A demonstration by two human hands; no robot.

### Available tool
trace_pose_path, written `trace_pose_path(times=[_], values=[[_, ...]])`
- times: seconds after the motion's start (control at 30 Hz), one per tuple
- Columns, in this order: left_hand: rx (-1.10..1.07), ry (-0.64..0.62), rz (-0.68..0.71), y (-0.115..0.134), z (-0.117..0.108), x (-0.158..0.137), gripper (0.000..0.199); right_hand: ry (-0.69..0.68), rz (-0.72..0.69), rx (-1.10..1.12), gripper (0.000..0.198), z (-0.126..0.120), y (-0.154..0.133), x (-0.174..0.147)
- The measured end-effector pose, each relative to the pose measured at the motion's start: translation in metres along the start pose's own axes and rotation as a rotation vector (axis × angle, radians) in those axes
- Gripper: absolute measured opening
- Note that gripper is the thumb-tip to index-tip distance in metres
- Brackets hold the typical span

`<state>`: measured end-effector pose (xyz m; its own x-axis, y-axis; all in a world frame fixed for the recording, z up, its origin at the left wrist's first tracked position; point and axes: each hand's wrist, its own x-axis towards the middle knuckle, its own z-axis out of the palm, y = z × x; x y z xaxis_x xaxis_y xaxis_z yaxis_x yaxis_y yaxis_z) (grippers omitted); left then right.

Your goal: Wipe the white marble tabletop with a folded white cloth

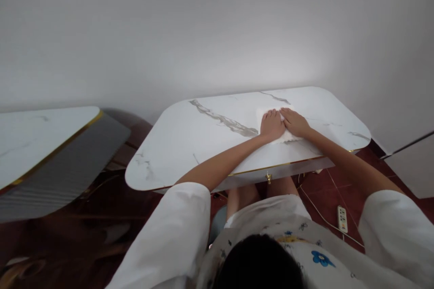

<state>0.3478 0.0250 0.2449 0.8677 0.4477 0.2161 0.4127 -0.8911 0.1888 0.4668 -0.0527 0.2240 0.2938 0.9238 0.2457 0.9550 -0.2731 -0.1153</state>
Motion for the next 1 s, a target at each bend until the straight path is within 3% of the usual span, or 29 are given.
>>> trace_pose_path(times=[0.33,0.57,0.8,1.0], values=[[-0.037,0.062,0.033,-0.061,0.009,0.073,0.042,0.013,0.005,-0.013,0.053,0.014,0.005,0.086],[-0.018,0.074,0.004,-0.089,0.016,0.107,0.044,-0.001,-0.012,0.024,0.053,0.024,0.015,0.134],[0.021,0.107,-0.035,-0.092,0.029,0.137,0.047,0.007,-0.027,0.092,0.054,0.035,0.041,0.162],[0.032,0.057,-0.029,-0.069,0.030,0.154,0.051,0.020,0.027,0.102,0.054,0.035,0.071,0.160]])
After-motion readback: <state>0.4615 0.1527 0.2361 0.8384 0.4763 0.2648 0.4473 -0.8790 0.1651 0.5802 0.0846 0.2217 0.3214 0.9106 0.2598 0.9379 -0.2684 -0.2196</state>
